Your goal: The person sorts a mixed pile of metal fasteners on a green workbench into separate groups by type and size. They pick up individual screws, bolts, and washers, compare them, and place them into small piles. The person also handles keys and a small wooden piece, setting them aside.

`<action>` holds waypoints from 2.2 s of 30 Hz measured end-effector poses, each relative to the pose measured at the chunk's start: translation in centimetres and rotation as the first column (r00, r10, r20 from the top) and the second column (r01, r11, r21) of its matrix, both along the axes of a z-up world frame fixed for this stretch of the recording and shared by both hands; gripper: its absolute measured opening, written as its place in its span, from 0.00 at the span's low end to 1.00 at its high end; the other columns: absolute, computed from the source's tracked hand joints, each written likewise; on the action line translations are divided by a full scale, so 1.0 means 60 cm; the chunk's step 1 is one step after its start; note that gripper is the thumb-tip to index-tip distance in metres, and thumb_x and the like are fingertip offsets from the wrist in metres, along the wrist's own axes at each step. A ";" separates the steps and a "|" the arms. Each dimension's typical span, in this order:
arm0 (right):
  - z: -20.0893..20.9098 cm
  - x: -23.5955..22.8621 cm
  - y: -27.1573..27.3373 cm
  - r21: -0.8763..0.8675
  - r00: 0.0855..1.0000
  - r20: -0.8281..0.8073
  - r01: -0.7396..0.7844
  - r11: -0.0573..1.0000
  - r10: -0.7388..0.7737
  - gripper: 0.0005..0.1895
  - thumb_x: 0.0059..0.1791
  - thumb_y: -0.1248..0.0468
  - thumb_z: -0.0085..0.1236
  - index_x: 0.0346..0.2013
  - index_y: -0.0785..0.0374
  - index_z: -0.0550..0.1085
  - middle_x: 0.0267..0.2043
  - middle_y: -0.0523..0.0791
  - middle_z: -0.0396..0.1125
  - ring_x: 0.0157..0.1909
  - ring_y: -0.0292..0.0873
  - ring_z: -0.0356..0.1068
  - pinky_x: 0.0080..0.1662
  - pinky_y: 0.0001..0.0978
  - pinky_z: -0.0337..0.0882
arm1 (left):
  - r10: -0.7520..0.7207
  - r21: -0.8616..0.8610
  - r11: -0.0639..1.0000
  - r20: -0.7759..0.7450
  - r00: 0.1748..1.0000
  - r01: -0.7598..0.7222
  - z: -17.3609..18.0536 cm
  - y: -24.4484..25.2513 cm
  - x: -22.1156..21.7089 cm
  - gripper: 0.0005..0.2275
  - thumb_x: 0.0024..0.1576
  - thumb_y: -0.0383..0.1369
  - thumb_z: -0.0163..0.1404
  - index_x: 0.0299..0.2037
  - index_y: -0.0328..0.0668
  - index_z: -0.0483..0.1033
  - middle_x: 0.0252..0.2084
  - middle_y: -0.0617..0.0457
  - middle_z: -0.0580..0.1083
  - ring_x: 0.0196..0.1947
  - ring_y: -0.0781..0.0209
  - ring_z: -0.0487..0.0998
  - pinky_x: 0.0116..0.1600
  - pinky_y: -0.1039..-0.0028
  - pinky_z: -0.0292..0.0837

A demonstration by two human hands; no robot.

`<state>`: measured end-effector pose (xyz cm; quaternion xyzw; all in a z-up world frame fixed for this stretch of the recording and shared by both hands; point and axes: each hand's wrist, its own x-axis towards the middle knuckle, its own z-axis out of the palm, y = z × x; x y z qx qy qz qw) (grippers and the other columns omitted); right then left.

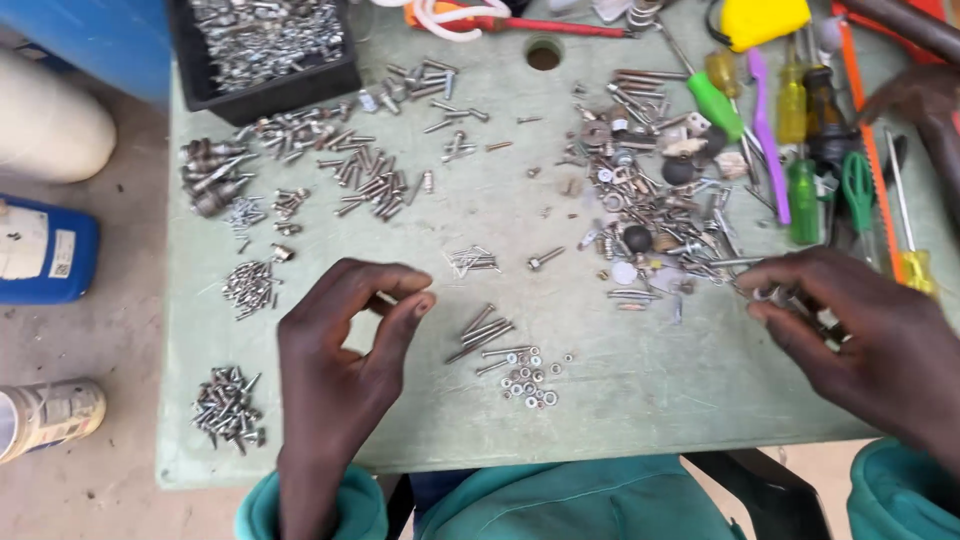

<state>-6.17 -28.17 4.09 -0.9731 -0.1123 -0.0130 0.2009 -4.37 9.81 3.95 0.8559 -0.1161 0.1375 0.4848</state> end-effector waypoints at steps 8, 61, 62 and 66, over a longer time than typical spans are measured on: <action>0.075 0.180 0.112 -0.009 0.958 -0.265 -0.112 0.994 0.106 0.18 0.53 0.55 0.50 0.59 0.49 0.70 0.33 0.44 0.69 0.25 0.42 0.65 0.33 0.36 0.63 | -0.045 0.066 0.997 0.085 0.995 0.039 -0.092 -0.009 0.043 0.08 0.63 0.30 0.52 0.50 0.42 0.76 0.48 0.51 0.76 0.48 0.54 0.78 0.50 0.68 0.73; -0.033 0.196 0.018 -0.069 0.819 0.063 -0.567 0.821 0.571 0.15 0.58 0.64 0.48 0.58 0.63 0.74 0.53 0.51 0.64 0.57 0.56 0.61 0.58 0.48 0.64 | -0.448 0.118 0.888 -0.004 0.894 0.445 -0.009 -0.164 0.072 0.09 0.65 0.26 0.46 0.53 0.35 0.74 0.50 0.44 0.75 0.49 0.46 0.74 0.53 0.61 0.72; -0.037 0.197 0.014 -0.065 0.823 0.084 -0.558 0.827 0.561 0.14 0.58 0.63 0.48 0.57 0.62 0.74 0.53 0.51 0.64 0.56 0.56 0.62 0.56 0.47 0.65 | -0.505 0.195 0.847 0.000 0.863 0.495 -0.024 -0.182 0.076 0.10 0.64 0.28 0.51 0.54 0.37 0.73 0.55 0.46 0.71 0.52 0.45 0.70 0.56 0.58 0.69; -0.033 0.192 -0.004 -0.063 0.859 0.091 -0.500 0.864 0.504 0.10 0.59 0.66 0.49 0.52 0.63 0.74 0.54 0.53 0.64 0.55 0.57 0.68 0.52 0.47 0.70 | -0.545 0.507 0.719 -0.014 0.838 0.476 -0.096 -0.234 0.096 0.23 0.53 0.42 0.62 0.58 0.51 0.72 0.68 0.51 0.62 0.64 0.42 0.63 0.54 0.52 0.67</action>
